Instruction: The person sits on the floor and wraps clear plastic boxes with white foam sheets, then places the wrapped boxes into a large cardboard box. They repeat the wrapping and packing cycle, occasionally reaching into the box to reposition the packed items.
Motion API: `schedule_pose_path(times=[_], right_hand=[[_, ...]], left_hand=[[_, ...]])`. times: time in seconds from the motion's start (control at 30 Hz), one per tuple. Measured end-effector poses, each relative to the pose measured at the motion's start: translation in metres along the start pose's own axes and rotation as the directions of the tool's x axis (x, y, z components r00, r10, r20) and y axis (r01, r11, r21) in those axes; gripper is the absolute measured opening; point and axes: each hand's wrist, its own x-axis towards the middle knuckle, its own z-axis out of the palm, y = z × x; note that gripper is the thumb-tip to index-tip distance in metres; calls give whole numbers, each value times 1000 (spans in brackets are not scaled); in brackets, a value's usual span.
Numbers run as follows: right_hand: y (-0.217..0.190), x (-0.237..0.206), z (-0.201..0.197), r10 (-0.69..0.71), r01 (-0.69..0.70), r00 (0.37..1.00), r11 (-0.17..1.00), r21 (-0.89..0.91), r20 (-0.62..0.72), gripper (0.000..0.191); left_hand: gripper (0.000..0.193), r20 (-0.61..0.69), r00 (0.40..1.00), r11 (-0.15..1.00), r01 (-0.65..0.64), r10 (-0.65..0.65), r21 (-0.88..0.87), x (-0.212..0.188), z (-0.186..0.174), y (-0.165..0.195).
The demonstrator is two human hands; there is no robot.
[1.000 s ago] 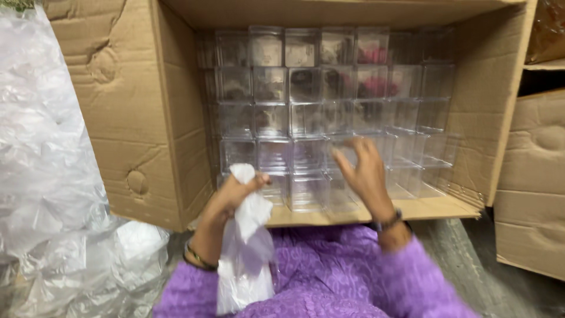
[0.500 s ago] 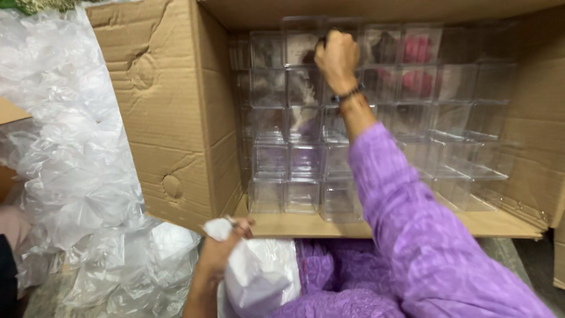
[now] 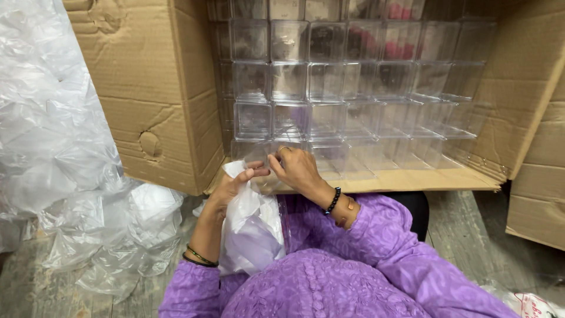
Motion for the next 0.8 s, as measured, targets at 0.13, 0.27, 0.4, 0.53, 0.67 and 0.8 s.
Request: schedule_pose_path(times=[0.13,0.27,0.4,0.53,0.67,0.8], right_hand=[[3,-12,5,62,-35,981,989,-141,185,36],[10,-12,-9,103,-38,907,986,-163,409,54],[55,21,-65,240,-242,970,957,162,29,42],[128,91,-92,-63,-117,842,949,-294,-535,81],[161,135,-58,367,-489,836,836,-248,-409,112],[160,144,-48,520,-600,787,770,-218,-330,112]], left_hand=[[51,-157,987,984,-16,44,175,-17,3,4],[32,-294,934,861,-26,202,508,-54,-10,22],[32,200,914,795,-406,354,450,-95,-17,50],[103,474,788,878,168,-393,449,-120,22,32],[74,733,672,863,-306,-104,403,-115,53,19],[98,675,736,931,-201,-61,304,-114,46,29]])
